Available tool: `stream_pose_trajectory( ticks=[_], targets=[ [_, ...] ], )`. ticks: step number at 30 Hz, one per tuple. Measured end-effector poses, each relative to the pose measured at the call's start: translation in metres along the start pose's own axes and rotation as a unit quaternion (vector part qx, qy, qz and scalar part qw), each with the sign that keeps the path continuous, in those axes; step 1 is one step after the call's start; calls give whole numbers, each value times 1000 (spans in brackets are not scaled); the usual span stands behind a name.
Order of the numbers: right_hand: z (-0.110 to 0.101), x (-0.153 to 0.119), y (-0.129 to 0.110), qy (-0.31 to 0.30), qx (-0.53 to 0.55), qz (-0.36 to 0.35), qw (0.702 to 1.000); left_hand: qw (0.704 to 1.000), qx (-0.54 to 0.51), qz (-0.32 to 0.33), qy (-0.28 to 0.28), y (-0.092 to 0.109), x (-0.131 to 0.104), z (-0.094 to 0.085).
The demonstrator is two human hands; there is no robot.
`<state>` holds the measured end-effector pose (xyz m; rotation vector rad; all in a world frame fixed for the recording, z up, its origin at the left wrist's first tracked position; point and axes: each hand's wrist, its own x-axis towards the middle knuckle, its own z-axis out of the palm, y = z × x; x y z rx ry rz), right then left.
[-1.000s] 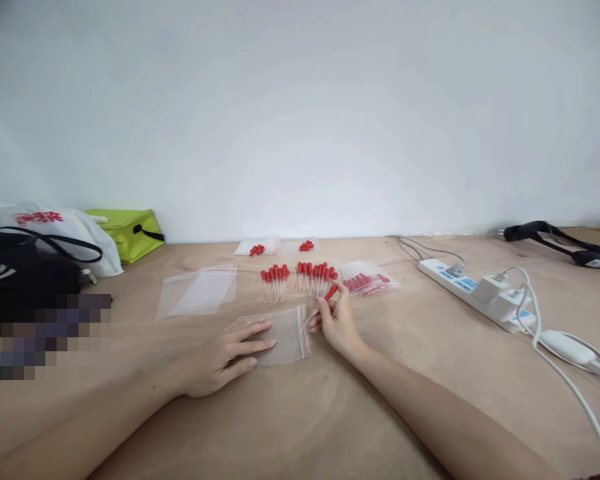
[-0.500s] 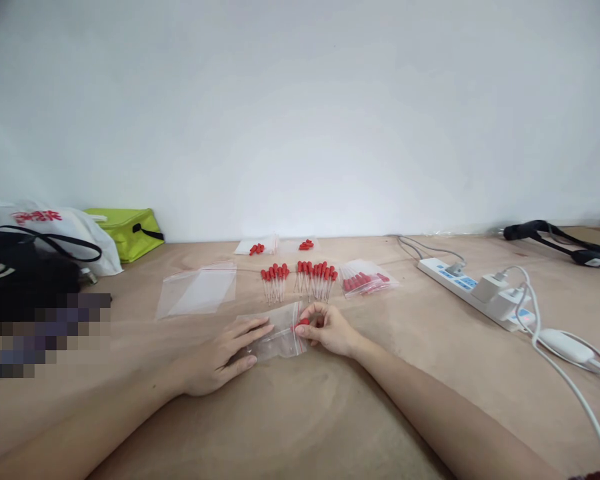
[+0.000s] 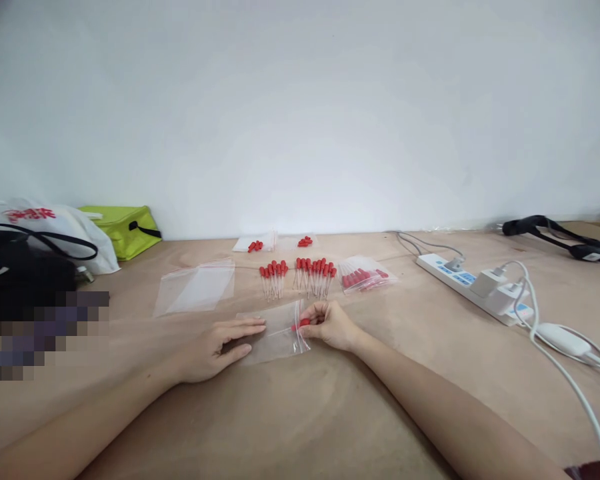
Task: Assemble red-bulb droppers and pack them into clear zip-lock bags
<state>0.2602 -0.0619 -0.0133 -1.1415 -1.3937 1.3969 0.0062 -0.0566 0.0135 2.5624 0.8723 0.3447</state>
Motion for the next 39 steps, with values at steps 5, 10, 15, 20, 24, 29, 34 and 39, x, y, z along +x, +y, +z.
stream_pose_trajectory(
  ticks=[5, 10, 15, 20, 24, 29, 34, 39],
  targets=[
    [0, -2, 1, -11, -27, -38, 999, 999, 54, -6, -2, -5, -1, 3],
    [7, -4, 2, -32, -66, -46, 996, 997, 73, -7, -4, -5, -1, 3],
    [14, -7, -2, -60, -95, -58, 992, 997, 71, 0, -1, -4, -1, 3],
    [10, -6, -4, -71, -123, -41, 989, 998, 65, 2, 7, -5, -2, 5],
    [6, -2, 0, -53, -105, -24, 993, 998, 59, -1, 14, -4, -3, 5],
    [3, 0, 3, -40, -102, -29, 994, 998, 60, -8, 13, -3, -2, 4],
    [3, -2, 2, -44, -115, -36, 992, 998, 55, -2, 12, -3, -2, 3],
    [4, -4, -1, -55, -120, -42, 990, 998, 53, -14, 5, 0, -2, 3]
  ],
)
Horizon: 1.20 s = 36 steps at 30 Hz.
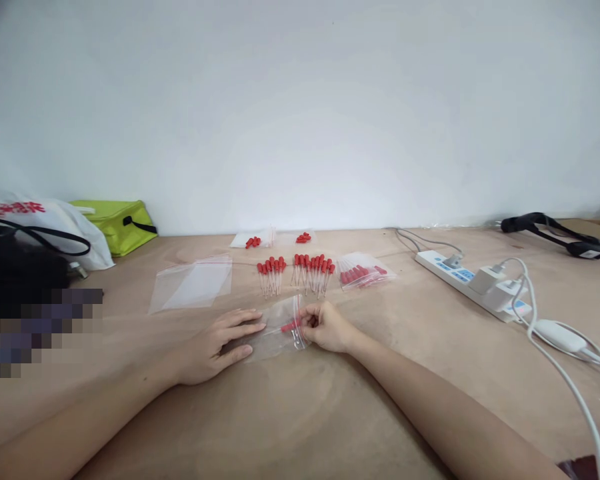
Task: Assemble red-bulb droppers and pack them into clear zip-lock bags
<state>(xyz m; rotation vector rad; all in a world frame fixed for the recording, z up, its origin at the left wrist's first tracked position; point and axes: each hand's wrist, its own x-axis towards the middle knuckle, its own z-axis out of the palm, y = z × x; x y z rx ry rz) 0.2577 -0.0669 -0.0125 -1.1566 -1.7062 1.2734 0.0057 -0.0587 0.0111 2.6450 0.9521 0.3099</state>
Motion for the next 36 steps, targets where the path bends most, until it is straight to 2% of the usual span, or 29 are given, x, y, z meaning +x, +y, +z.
stream_pose_trajectory(
  ticks=[6, 10, 13, 16, 21, 23, 25, 27, 30, 32, 36],
  targets=[
    [0, -1, -1, -7, -56, -38, 998, 1000, -6, 1, 2, -1, 0, 0],
    [-1, 0, 1, -2, -67, -22, 998, 1000, -6, 3, 4, -1, 0, 1],
    [0, 2, 3, 26, -41, -2, 999, 999, -15, 2, 28, 0, 0, 1],
    [0, 2, 2, 44, -56, -10, 997, 998, -42, 17, 54, -1, 0, 1],
    [-5, 1, 0, -17, -73, -65, 995, 996, -55, 30, 62, -6, 1, 5],
    [-12, 4, 0, -28, -70, -40, 996, 997, -54, 21, 51, -6, 1, 5],
    [-22, 10, -1, 15, -89, -1, 996, 998, -52, 11, 40, -4, 2, 4],
    [-35, 20, -2, 116, -158, 17, 980, 999, -45, 8, 25, 0, 3, 0],
    [-54, 42, -7, 266, -300, 35, 915, 999, -29, 17, -5, 4, 4, -5],
    [-64, 59, -8, 303, -335, 54, 891, 999, -19, 24, -18, 4, 5, -7],
    [-75, 89, -5, 336, -346, 86, 872, 999, -24, 34, -9, 2, 5, -7]
  ],
)
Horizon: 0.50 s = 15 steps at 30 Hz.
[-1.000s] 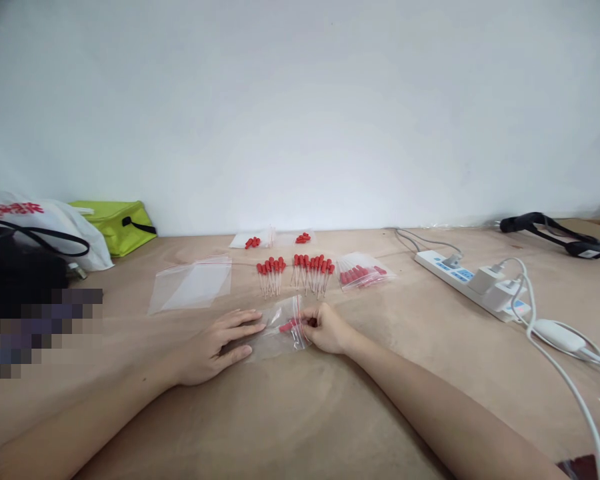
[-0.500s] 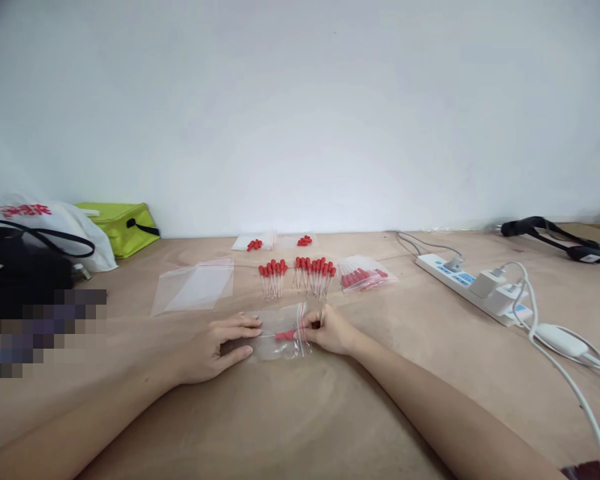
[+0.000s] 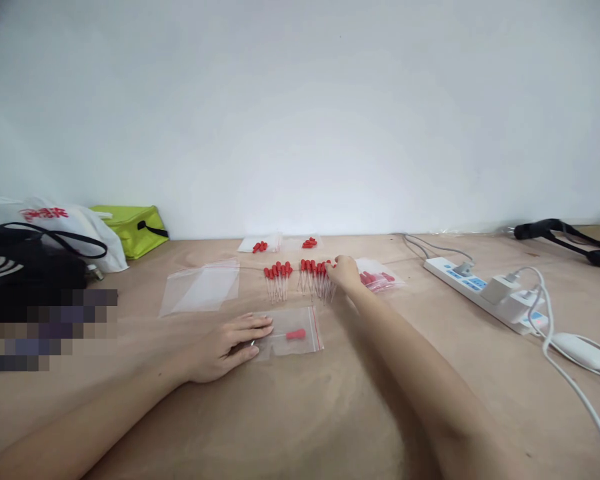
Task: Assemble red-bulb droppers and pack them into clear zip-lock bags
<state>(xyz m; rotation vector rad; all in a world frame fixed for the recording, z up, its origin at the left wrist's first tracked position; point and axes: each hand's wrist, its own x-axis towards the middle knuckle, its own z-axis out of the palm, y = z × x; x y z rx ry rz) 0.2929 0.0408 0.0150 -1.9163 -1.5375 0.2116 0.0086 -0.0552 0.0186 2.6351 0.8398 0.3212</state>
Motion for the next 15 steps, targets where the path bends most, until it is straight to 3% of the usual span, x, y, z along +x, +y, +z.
stream_pose_trajectory(
  ticks=[8, 15],
  targets=[
    [14, 23, 1, -10, 17, 48, 999, 1000, -4, -3, -1, 0, -1, 2],
    [-6, 18, -5, 23, 128, 31, 991, 999, 13, -19, -27, -1, -2, 2]
  ],
)
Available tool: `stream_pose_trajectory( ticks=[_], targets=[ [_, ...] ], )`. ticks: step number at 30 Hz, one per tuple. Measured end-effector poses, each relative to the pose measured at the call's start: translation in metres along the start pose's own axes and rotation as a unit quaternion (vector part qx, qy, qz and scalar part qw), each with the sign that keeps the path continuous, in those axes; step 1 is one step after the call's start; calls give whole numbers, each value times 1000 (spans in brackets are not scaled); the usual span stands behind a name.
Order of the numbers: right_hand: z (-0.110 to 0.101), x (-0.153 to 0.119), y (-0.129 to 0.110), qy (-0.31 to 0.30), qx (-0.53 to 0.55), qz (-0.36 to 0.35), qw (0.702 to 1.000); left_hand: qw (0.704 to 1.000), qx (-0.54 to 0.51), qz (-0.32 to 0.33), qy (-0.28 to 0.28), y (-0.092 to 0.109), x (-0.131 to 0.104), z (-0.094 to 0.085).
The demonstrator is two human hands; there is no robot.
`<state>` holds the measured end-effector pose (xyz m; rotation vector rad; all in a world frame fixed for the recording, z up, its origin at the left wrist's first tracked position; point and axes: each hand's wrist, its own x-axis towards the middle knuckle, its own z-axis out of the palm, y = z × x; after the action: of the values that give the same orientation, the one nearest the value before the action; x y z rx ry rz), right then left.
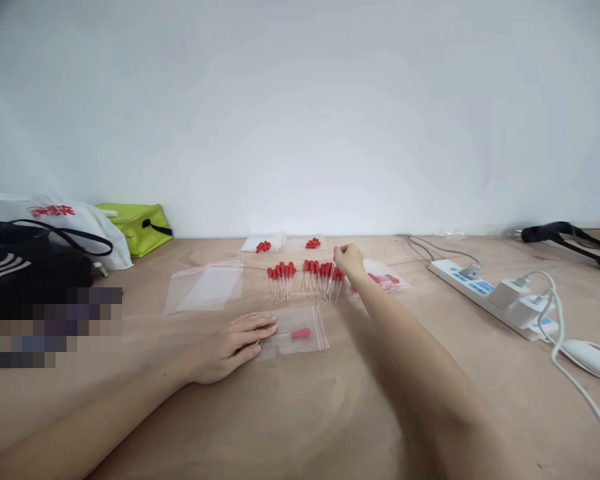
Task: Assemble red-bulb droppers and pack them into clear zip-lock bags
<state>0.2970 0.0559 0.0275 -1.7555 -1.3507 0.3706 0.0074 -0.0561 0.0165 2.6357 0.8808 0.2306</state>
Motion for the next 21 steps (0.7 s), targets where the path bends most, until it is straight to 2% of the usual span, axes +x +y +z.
stream_pose_trajectory(
  ticks=[3, 5, 7, 11, 17, 21],
  targets=[
    [-11, -19, 2, 33, 99, -11, 994, 1000, 14, -13, 1, 2, -1, 1],
    [-17, -39, 9, 58, 219, -24, 974, 999, 22, -25, 8, 3, -2, 1],
    [-21, -59, 17, 53, 278, -34, 959, 999, 26, -29, 20, 4, -2, 1],
    [-27, -85, 30, 40, 317, -26, 947, 999, 33, -25, 26, 3, -1, 1],
    [-21, -97, 27, 32, 348, 29, 937, 999, 41, -25, 27, 3, -1, 0],
    [-11, -107, 17, 12, 422, 108, 900, 999, 30, -44, 10, 4, -2, -3]
  ],
)
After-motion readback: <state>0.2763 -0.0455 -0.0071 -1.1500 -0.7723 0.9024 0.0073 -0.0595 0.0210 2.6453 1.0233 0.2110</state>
